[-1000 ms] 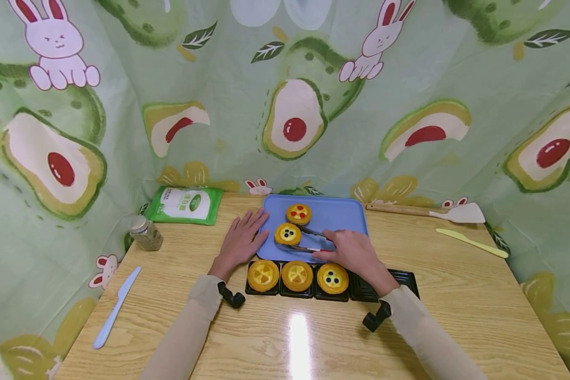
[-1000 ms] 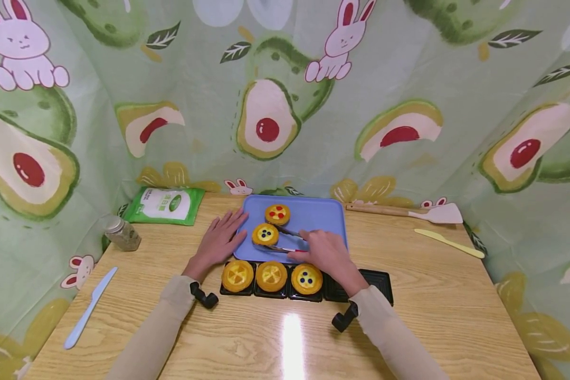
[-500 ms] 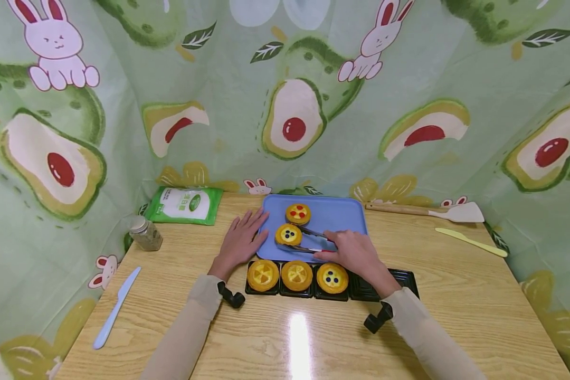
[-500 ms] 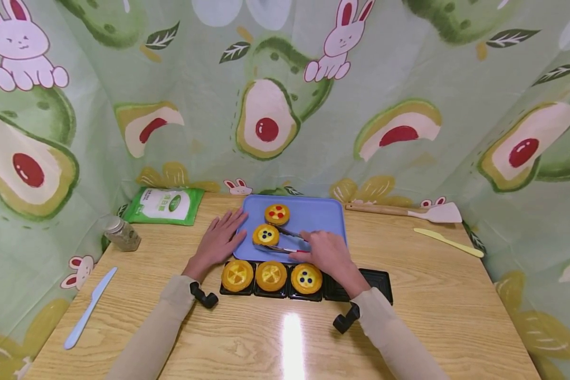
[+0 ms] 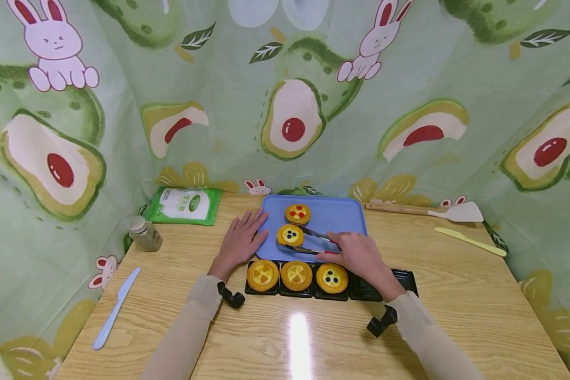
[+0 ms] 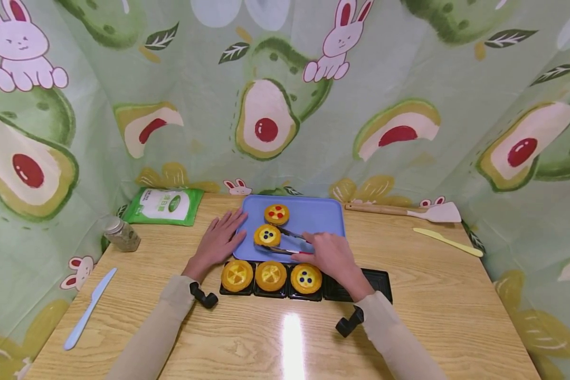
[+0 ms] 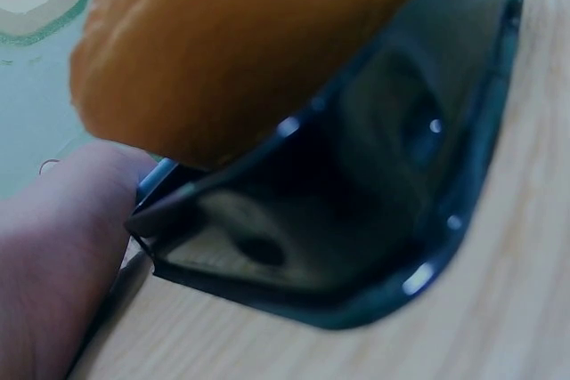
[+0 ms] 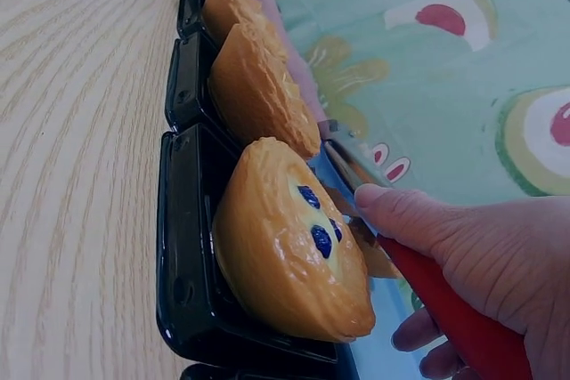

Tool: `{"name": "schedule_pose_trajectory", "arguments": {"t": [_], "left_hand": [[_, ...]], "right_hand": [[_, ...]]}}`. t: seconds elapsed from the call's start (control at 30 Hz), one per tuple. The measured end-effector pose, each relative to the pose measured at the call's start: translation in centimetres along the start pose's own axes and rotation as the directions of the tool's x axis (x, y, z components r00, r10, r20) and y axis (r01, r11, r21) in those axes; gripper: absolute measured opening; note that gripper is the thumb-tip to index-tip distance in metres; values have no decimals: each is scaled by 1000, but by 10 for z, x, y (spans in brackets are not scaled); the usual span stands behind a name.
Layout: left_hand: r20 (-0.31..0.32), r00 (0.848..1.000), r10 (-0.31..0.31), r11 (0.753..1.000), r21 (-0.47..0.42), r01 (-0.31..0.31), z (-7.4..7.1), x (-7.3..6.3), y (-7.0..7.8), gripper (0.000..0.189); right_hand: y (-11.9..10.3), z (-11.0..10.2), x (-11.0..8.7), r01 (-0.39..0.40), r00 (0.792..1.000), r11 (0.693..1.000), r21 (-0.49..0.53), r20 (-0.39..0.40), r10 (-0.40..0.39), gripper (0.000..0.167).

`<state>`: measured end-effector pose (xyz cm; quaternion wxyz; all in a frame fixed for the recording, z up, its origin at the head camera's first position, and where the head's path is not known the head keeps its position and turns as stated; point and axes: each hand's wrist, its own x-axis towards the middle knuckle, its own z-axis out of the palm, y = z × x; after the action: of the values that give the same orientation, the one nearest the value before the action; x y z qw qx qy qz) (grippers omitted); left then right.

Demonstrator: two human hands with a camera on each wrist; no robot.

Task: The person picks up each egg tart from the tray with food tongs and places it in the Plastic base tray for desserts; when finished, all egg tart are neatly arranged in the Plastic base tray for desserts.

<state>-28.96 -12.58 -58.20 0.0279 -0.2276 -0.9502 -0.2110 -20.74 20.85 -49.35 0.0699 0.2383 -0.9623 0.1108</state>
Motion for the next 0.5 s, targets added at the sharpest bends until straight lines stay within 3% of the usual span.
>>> {"name": "schedule_pose_trajectory", "arguments": {"t": [0.5], "left_hand": [[-2, 1000, 2, 1000, -8, -2, 0, 0, 1, 62]], "right_hand": [[8, -1, -11, -11, 999, 1000, -21, -34, 10, 53]]}}
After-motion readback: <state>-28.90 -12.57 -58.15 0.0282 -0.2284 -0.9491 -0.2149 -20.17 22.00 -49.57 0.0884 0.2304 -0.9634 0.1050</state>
